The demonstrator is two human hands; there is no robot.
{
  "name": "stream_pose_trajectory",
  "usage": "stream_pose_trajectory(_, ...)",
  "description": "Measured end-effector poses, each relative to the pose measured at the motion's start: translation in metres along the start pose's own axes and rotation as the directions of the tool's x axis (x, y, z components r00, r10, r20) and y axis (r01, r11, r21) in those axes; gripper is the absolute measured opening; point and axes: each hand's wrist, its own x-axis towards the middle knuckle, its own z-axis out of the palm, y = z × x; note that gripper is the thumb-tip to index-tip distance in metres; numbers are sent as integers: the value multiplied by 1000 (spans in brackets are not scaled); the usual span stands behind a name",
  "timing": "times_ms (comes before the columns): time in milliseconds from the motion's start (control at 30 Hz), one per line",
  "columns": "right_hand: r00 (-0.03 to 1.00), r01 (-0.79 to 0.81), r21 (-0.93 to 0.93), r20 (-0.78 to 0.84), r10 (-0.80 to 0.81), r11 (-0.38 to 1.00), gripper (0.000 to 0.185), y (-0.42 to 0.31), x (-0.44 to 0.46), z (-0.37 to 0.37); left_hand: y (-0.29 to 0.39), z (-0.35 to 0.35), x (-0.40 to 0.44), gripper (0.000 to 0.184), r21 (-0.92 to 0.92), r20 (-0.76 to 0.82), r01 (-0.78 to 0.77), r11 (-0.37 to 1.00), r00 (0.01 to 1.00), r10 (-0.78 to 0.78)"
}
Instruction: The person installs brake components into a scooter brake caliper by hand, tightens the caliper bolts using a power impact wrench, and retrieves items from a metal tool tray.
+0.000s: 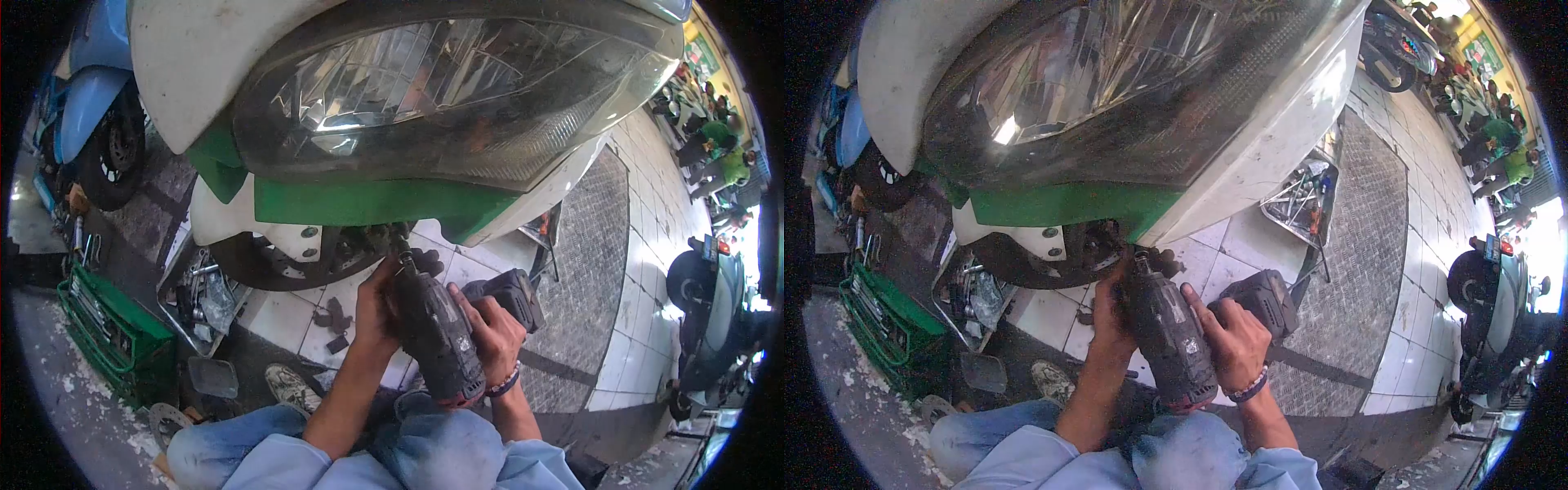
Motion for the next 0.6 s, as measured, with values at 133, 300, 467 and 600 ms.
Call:
stream_pose_trajectory(133,999,10,-47,33,-9,999,64,1,5,-3,5,10,-4,43,-22,-1,63,998,998,-63)
stream_pose_trajectory(300,993,-27,-73,108,35,997,66,0,3,-5,0,6,-4,40,46,-58,32,998,998,-29)
stream_pose_trajectory(467,970,-147,-45,191,153,988,65,0,3,1,-4,-4,2,37,66,-74,123,990,990,-118)
stream_pose_trajectory(600,975,-166,118,170,145,979,48,3,4,14,-6,-22,3,42,89,-103,106,990,990,-96)
